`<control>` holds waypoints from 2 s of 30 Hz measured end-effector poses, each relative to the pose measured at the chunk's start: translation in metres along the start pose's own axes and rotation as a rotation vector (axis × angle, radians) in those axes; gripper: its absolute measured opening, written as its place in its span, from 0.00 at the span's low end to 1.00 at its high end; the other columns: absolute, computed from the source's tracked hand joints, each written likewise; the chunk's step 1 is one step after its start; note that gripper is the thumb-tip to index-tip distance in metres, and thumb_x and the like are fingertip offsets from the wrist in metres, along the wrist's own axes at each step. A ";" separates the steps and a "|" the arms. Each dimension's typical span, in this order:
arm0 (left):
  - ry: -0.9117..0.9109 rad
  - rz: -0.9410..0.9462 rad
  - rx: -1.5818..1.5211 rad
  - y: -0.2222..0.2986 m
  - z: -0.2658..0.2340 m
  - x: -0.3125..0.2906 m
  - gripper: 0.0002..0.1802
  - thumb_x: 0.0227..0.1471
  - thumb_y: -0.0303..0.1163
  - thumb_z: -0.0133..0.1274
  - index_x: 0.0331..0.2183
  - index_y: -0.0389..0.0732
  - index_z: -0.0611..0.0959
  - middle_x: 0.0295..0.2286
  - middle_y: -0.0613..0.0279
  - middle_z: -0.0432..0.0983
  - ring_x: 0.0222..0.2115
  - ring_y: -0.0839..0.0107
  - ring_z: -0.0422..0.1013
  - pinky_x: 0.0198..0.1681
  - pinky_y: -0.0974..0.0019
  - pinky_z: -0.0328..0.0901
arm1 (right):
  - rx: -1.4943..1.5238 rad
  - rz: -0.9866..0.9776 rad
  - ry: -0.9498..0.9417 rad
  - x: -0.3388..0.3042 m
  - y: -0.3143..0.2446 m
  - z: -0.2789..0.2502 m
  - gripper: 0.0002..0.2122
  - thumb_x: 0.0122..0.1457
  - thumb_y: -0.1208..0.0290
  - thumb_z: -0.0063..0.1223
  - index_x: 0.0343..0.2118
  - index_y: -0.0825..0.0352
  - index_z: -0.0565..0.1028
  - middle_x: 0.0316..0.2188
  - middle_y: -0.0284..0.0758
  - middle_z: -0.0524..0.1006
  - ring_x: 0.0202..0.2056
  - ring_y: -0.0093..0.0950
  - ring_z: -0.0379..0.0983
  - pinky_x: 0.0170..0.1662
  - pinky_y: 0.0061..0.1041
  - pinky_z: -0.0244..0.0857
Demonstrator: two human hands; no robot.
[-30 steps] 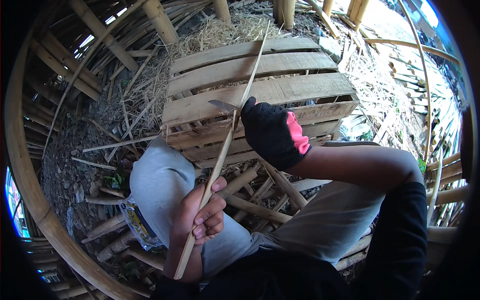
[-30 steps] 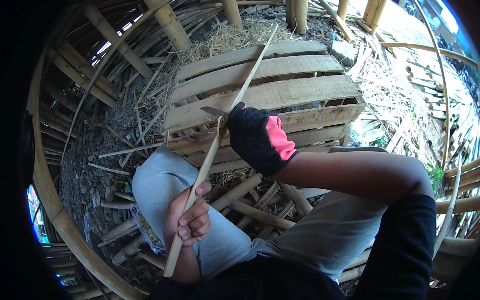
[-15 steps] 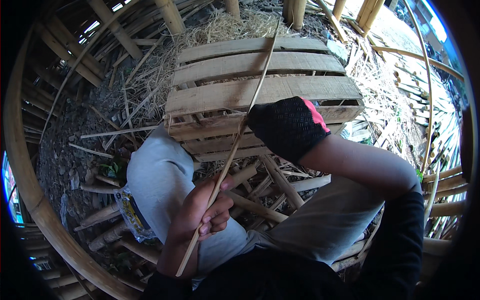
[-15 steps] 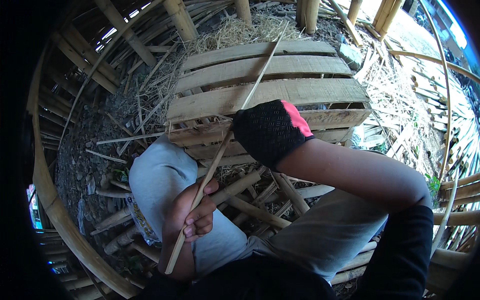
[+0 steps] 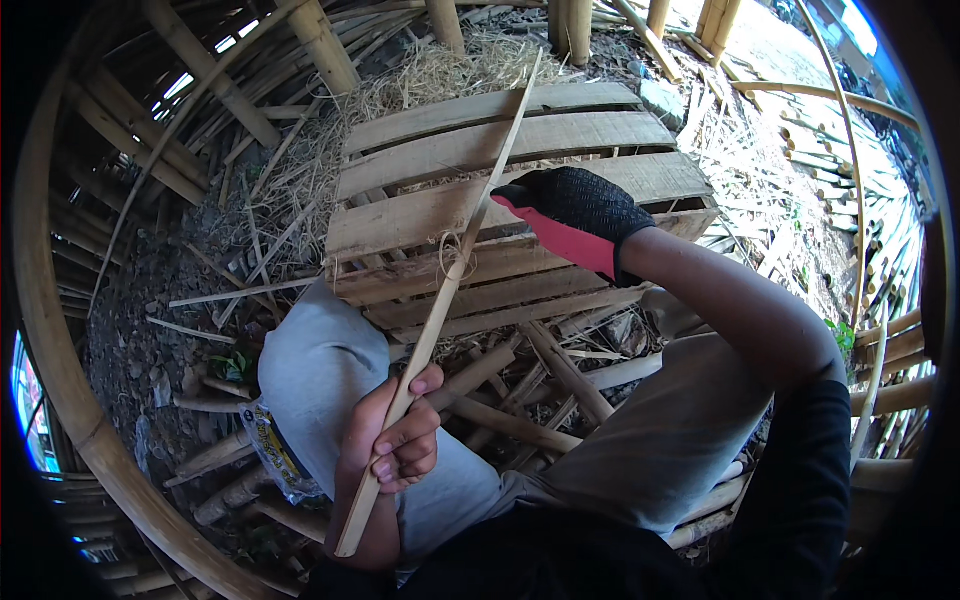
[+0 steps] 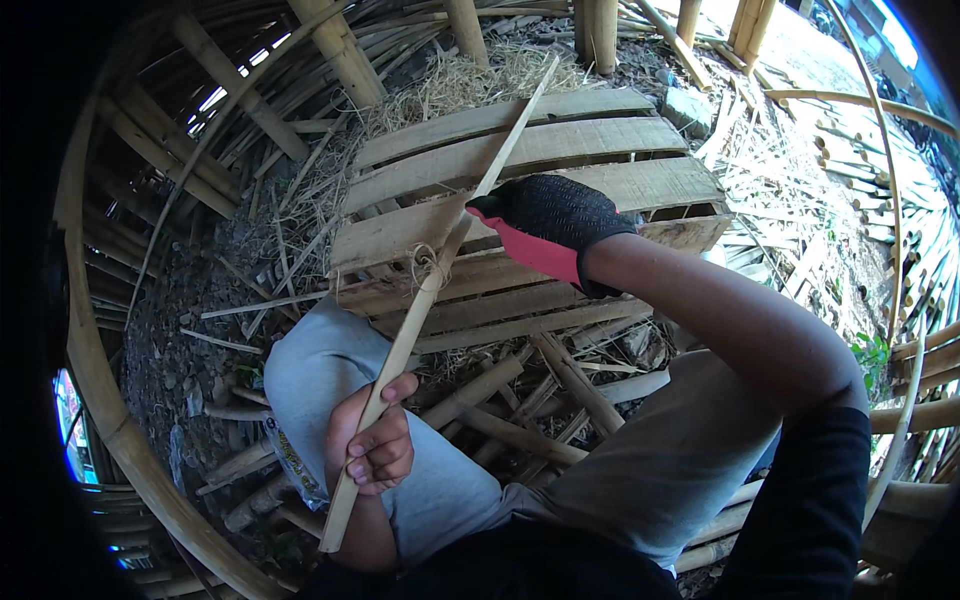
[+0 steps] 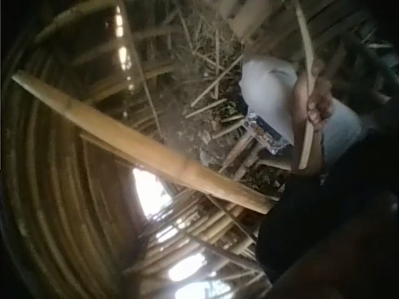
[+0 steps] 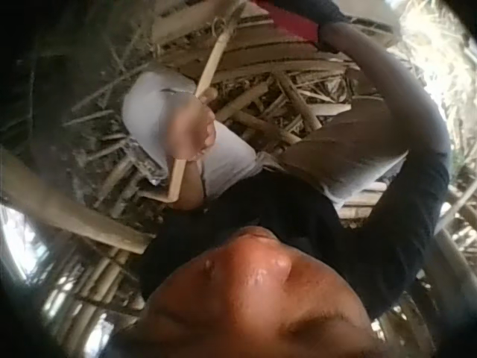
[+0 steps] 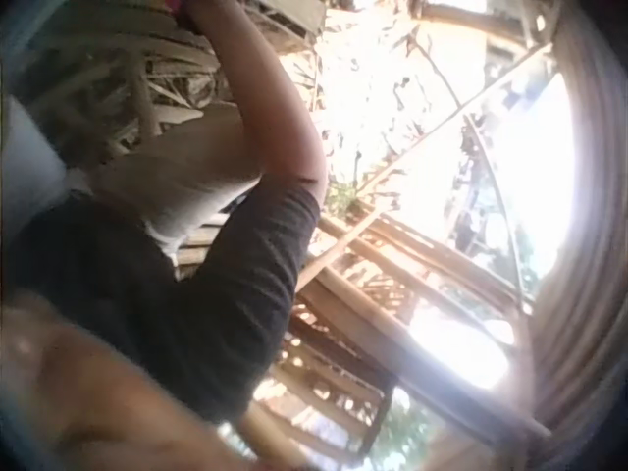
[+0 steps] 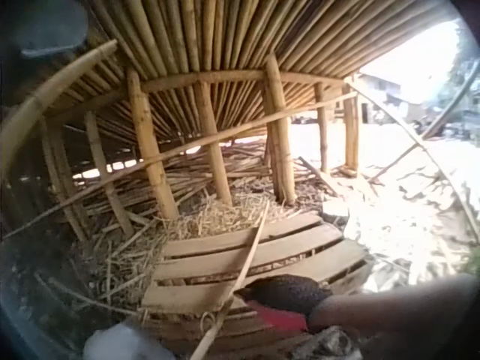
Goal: The person uses a knife to shave and smooth a thin bamboo stick held in the left hand. The person repeatedly scrapes along the stick's length, rotating it to work different sides, while seated in a bamboo-framed workspace.
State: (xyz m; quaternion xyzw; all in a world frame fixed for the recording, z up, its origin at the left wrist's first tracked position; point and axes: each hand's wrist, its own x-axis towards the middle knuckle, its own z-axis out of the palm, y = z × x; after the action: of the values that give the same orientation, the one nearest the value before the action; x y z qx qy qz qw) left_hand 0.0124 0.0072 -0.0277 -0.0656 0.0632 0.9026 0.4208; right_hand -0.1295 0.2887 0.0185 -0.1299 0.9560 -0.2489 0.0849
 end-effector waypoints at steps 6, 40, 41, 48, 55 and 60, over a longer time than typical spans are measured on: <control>-0.093 -0.056 -0.089 0.003 -0.003 -0.003 0.12 0.68 0.34 0.24 0.39 0.40 0.62 0.09 0.64 0.62 0.03 0.79 0.59 0.03 0.77 0.51 | 0.087 0.066 -0.041 0.002 0.000 -0.005 0.20 0.67 0.55 0.44 0.52 0.63 0.76 0.33 0.42 0.81 0.30 0.35 0.78 0.39 0.31 0.72; 0.018 -0.024 -0.038 0.011 -0.010 -0.022 0.13 0.69 0.37 0.24 0.40 0.40 0.61 0.09 0.67 0.61 0.04 0.81 0.57 0.04 0.79 0.48 | 0.571 0.414 -0.247 -0.024 -0.005 -0.002 0.19 0.66 0.53 0.46 0.38 0.65 0.81 0.20 0.30 0.71 0.20 0.20 0.67 0.25 0.24 0.62; 0.022 -0.025 -0.034 0.011 -0.010 -0.023 0.13 0.69 0.37 0.24 0.40 0.40 0.61 0.09 0.67 0.60 0.04 0.82 0.57 0.04 0.79 0.48 | 0.697 0.342 -0.204 -0.015 0.013 0.006 0.21 0.65 0.50 0.44 0.33 0.66 0.80 0.19 0.29 0.70 0.18 0.20 0.64 0.24 0.23 0.60; 0.070 -0.054 0.100 0.014 -0.016 -0.021 0.13 0.70 0.40 0.28 0.39 0.42 0.63 0.08 0.70 0.57 0.03 0.84 0.50 0.04 0.80 0.45 | 0.839 0.448 -0.506 -0.018 0.000 0.017 0.19 0.65 0.50 0.44 0.30 0.63 0.75 0.16 0.25 0.64 0.15 0.18 0.59 0.18 0.22 0.52; 0.119 -0.058 0.180 0.012 -0.014 -0.017 0.14 0.70 0.42 0.29 0.38 0.43 0.64 0.07 0.72 0.54 0.02 0.85 0.47 0.04 0.79 0.42 | 0.474 -0.364 -0.368 -0.002 0.013 0.040 0.14 0.64 0.56 0.42 0.31 0.61 0.73 0.17 0.25 0.66 0.17 0.19 0.62 0.22 0.27 0.59; 0.099 -0.049 0.158 0.011 -0.009 -0.020 0.14 0.70 0.42 0.29 0.38 0.43 0.64 0.07 0.71 0.54 0.02 0.84 0.46 0.04 0.78 0.42 | 0.683 0.245 -0.401 -0.017 -0.009 0.035 0.22 0.64 0.46 0.45 0.28 0.62 0.74 0.19 0.25 0.68 0.16 0.19 0.60 0.21 0.24 0.55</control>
State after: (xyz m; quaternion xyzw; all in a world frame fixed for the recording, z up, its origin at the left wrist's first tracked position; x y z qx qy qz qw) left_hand 0.0170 -0.0166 -0.0328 -0.0782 0.1535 0.8798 0.4431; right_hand -0.1033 0.2701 -0.0049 -0.0255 0.7913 -0.5096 0.3369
